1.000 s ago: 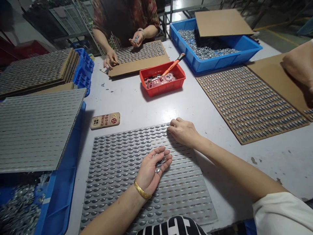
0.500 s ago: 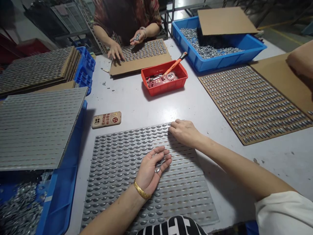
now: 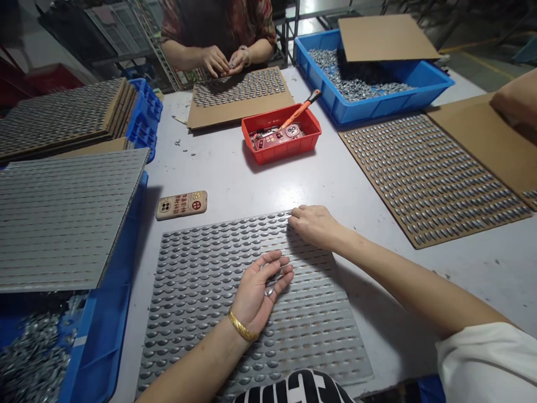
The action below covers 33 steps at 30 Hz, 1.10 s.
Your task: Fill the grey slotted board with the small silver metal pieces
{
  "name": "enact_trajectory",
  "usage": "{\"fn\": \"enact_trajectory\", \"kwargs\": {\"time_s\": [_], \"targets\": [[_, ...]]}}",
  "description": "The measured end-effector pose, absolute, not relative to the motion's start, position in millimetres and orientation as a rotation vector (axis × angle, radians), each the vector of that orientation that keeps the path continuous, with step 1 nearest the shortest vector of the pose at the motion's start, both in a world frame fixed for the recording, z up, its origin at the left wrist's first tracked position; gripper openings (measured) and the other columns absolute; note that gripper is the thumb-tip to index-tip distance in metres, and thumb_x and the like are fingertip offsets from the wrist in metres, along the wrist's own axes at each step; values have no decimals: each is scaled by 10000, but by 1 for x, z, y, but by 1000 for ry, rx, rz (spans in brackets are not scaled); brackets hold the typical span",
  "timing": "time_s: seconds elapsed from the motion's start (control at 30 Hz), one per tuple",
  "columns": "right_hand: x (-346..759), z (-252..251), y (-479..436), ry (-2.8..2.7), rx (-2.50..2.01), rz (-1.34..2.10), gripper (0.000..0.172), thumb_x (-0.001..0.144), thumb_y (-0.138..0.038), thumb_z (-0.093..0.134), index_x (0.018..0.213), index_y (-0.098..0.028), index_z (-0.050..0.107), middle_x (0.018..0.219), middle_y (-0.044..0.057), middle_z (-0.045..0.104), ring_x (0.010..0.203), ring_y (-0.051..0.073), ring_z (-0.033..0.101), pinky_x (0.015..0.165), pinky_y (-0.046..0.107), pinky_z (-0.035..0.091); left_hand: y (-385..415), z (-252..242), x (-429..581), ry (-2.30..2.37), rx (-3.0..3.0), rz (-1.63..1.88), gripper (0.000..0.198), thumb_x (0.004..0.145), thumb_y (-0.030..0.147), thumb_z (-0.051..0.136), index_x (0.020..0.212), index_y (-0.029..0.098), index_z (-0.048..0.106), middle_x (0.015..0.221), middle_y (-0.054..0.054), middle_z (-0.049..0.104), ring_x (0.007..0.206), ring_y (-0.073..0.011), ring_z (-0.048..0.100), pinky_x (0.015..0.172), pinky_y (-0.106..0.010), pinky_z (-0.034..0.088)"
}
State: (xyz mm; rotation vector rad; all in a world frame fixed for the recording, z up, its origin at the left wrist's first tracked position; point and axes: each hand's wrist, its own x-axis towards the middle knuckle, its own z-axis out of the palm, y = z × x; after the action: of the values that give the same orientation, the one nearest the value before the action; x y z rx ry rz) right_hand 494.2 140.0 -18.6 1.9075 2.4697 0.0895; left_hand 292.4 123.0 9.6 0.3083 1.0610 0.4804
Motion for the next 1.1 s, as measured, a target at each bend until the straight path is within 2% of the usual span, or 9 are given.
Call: {"fn": "enact_trajectory", "kwargs": {"time_s": [0.43, 0.97, 1.1], "targets": [[523, -13, 119, 2468, 2135, 121, 195, 910, -257, 500, 917, -226, 693, 902, 45, 687, 840, 180, 538, 559, 269, 297, 124, 10, 293, 1056, 316, 471, 193, 756, 92, 639, 939, 143, 608, 931, -86, 670, 766, -139, 658, 794, -312, 556], [517, -21, 122, 2457, 2080, 188, 217, 917, -229, 473, 851, -217, 680, 836, 18, 682, 754, 158, 542, 556, 278, 268, 121, 9, 295, 1070, 324, 472, 190, 771, 87, 619, 952, 136, 593, 931, -86, 662, 765, -140, 657, 790, -307, 556], [521, -20, 119, 2475, 2109, 152, 229, 934, -258, 460, 889, -218, 681, 850, 17, 686, 761, 152, 555, 565, 269, 294, 121, 9, 294, 1063, 327, 469, 193, 769, 89, 622, 954, 134, 592, 936, -88, 659, 773, -143, 656, 789, -305, 556]]}}
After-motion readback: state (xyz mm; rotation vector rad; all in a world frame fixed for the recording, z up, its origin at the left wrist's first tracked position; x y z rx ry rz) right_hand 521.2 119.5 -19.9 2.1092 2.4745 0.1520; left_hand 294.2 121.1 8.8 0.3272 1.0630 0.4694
